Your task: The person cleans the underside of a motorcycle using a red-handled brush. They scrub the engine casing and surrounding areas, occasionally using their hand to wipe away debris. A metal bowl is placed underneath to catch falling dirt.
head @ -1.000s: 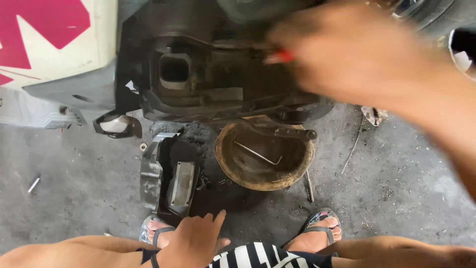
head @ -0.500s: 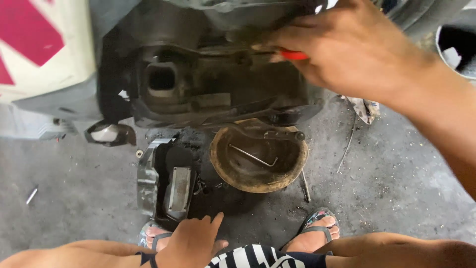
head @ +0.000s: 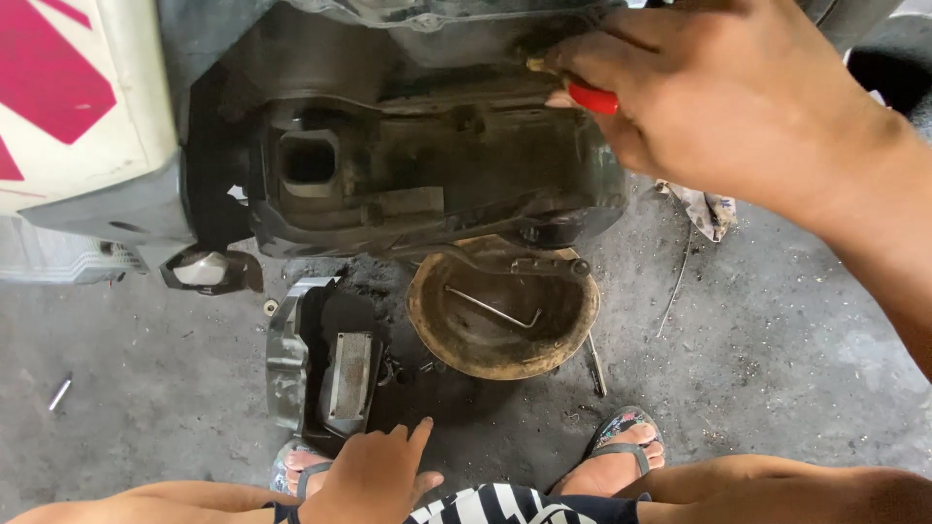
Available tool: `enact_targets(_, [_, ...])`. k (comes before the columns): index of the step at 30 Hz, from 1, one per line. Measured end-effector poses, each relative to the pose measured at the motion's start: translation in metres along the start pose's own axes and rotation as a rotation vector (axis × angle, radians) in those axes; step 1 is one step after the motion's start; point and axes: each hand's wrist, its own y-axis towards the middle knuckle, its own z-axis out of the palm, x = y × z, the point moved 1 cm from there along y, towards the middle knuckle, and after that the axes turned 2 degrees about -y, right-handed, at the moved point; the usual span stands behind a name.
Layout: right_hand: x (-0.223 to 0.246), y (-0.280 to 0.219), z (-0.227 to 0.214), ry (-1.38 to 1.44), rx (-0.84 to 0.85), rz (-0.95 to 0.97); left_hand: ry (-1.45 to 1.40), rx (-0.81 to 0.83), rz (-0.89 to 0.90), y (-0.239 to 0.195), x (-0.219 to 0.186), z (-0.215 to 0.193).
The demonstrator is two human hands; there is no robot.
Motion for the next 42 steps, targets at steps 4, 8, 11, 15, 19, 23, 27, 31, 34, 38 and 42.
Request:
enact_targets(4, [0.002, 0.000, -0.009, 0.113, 0.132, -0.036, 0.014, -0.021, 0.013, 0.006, 0.004, 0.007])
enact_targets(8, [-0.007, -0.009, -0.007, 0.289, 0.258, 0.051, 0.025, -0.026, 0.008, 0.003, 0.003, 0.005])
enact_targets(11, [-0.009, -0.002, -0.010, 0.496, 0.204, 0.127, 0.021, -0.029, 0.023, 0.000, 0.002, 0.005])
enact_targets(15, [-0.006, 0.009, 0.004, 0.446, 0.029, 0.012, -0.003, -0.004, -0.022, -0.005, 0.001, -0.004])
enact_targets(19, [-0.011, 0.004, -0.009, 0.425, 0.248, 0.035, -0.015, 0.076, -0.071, -0.007, -0.004, -0.010])
enact_targets(23, [-0.014, -0.006, -0.012, 0.592, 0.248, 0.180, 0.043, 0.049, -0.016, 0.002, 0.002, 0.001])
enact_targets(27, [-0.009, 0.011, -0.009, 0.546, 0.044, 0.010, -0.009, 0.102, -0.061, -0.008, -0.006, -0.017])
enact_targets(31, [-0.015, 0.000, -0.024, 0.366, 0.246, -0.037, -0.010, 0.041, -0.017, -0.006, -0.003, -0.013])
enact_targets(34, [-0.017, -0.003, -0.031, 0.541, 0.149, 0.047, 0.047, -0.101, 0.108, 0.001, 0.003, 0.000])
enact_targets(38, [-0.011, -0.003, -0.020, 0.337, 0.094, -0.036, 0.102, -0.135, 0.071, 0.007, 0.002, 0.003])
enact_targets(42, [-0.020, 0.000, -0.038, 0.410, 0.342, 0.097, 0.066, -0.112, 0.102, 0.004, 0.001, -0.006])
